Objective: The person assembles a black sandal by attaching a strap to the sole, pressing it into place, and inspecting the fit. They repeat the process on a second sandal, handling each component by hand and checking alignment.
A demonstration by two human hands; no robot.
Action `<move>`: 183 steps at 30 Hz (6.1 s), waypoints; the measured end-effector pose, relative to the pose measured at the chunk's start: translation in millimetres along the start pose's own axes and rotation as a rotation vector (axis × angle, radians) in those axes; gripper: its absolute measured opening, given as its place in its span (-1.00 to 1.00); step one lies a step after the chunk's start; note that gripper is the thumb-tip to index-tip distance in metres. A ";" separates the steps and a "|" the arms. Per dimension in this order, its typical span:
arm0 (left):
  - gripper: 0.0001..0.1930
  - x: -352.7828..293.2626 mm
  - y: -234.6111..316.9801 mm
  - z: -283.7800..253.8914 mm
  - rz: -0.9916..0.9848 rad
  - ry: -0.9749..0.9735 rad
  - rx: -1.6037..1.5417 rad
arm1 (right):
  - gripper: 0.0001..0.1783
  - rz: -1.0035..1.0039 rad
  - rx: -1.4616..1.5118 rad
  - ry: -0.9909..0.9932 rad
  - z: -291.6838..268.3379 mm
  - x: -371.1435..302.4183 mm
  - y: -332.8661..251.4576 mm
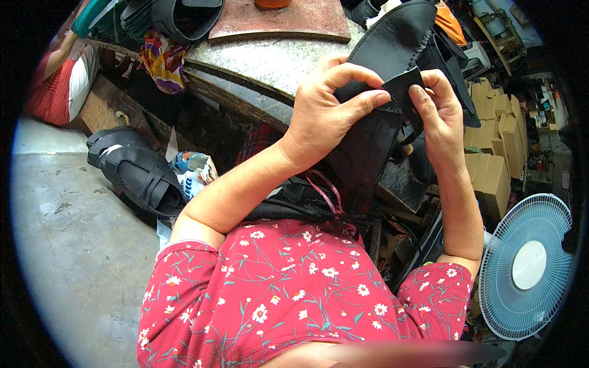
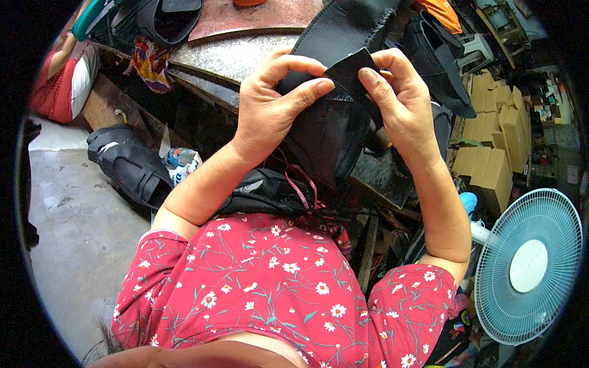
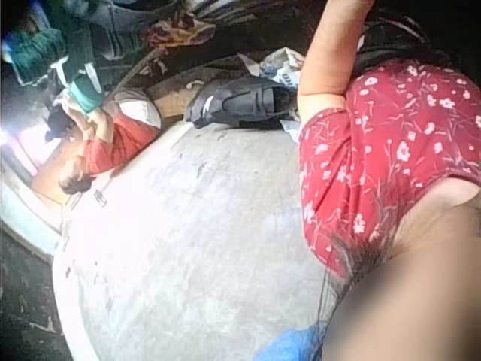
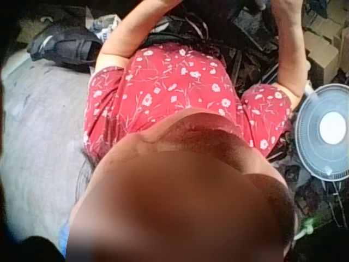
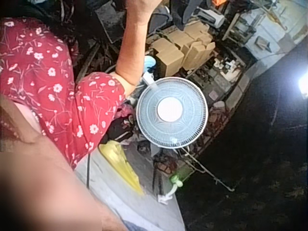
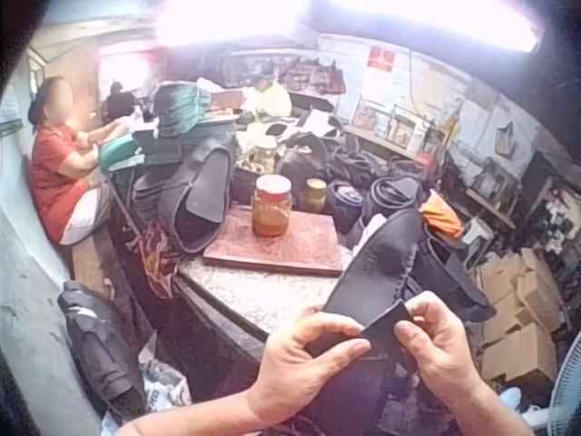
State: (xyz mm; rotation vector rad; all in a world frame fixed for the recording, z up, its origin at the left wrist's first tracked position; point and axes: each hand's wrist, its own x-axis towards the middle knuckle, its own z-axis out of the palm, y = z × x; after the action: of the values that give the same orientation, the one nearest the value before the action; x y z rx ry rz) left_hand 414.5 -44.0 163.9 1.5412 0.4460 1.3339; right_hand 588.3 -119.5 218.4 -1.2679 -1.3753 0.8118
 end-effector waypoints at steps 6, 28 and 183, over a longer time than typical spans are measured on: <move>-0.82 3.8 0.4 -5.8 -0.068 -0.112 0.011 | -0.87 0.012 -0.093 -0.005 2.3 3.2 -1.6; -0.60 7.6 -4.9 -7.4 -0.334 -0.098 -0.431 | -0.84 0.110 0.044 -0.083 -8.2 15.7 1.2; -0.75 -22.5 -34.5 15.6 -0.340 -0.095 -0.467 | -0.73 0.132 -0.612 -0.311 -18.8 -0.4 -2.4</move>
State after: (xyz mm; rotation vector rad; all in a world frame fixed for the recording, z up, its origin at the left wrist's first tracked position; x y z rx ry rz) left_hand 432.2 -53.9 124.9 1.0792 0.2935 1.0070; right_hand 605.8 -123.5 224.7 -1.7672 -1.8964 0.7200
